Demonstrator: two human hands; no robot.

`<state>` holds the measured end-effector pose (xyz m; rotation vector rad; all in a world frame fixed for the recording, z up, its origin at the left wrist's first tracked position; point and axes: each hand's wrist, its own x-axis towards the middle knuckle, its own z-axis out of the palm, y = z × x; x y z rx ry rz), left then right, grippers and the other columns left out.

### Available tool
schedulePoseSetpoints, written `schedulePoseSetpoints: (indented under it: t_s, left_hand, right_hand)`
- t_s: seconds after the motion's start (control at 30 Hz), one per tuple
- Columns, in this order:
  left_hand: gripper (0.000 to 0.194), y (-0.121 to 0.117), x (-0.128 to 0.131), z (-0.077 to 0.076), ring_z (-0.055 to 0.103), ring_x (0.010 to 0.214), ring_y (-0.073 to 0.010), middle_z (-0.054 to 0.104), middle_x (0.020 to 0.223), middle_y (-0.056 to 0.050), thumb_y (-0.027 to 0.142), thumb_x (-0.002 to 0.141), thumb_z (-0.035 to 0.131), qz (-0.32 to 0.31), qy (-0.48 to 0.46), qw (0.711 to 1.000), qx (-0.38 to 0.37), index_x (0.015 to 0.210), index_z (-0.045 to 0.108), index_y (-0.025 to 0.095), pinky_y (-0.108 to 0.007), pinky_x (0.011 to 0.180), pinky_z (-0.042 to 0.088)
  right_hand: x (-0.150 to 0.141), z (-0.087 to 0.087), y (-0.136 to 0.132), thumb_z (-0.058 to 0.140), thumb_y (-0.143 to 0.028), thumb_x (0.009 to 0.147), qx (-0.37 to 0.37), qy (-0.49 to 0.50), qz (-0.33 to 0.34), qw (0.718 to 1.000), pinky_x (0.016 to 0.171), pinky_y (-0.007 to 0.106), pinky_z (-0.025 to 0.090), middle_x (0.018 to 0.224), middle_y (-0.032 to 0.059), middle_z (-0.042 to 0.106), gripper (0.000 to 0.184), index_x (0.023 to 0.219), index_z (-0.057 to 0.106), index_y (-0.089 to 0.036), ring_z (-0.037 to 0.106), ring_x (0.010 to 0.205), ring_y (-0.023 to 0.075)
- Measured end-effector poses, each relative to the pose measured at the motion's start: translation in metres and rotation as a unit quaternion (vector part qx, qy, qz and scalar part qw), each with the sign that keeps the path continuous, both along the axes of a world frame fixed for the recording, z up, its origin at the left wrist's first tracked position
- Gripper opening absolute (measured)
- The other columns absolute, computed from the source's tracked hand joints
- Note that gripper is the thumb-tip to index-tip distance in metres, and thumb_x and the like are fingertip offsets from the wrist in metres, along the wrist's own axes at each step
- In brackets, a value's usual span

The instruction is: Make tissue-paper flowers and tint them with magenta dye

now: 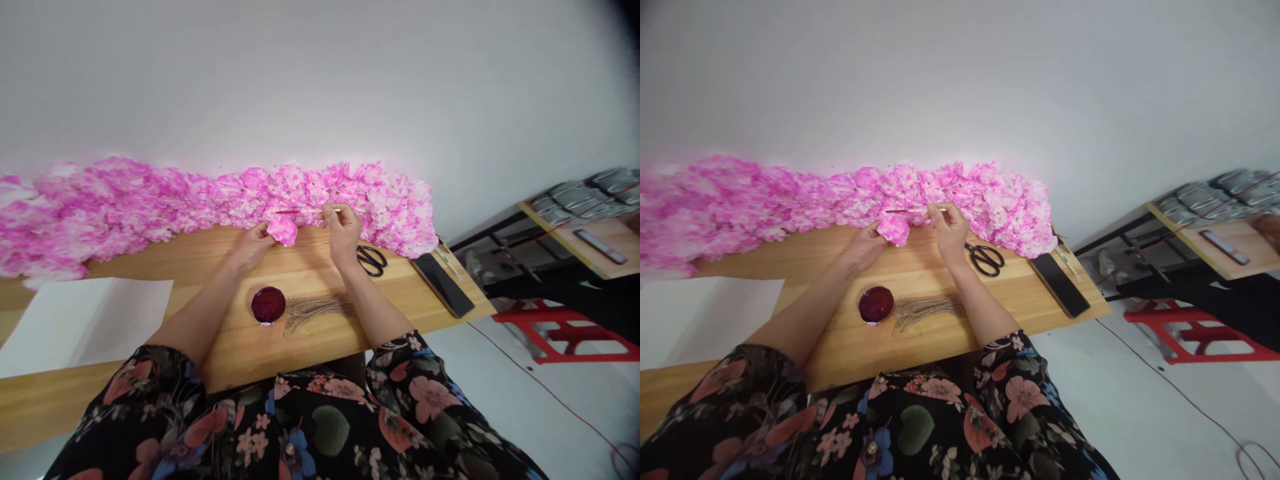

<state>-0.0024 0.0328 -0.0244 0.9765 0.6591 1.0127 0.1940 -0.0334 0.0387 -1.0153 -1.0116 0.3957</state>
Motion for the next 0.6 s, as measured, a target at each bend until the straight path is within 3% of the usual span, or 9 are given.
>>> schedulePoseSetpoints:
  t_s: [0.6]
  left_hand:
    - [0.051, -0.0013, 0.0009, 0.0019, 0.066, 0.081, -0.0158, 0.077, 0.087, 0.001, 0.024, 0.048, 0.108, -0.001, -0.005, 1.0, -0.002, 0.089, 0.078, 0.02, -0.029, 0.08, 0.05]
  right_hand:
    - [0.0013, 0.002, -0.0003, 0.084, -0.082, 0.083, -0.025, 0.0, -0.007, 1.0, 0.062, 0.028, 0.052, 0.071, -0.0033, 0.075, 0.057, 0.083, 0.073, -0.025, 0.068, 0.067, 0.0145]
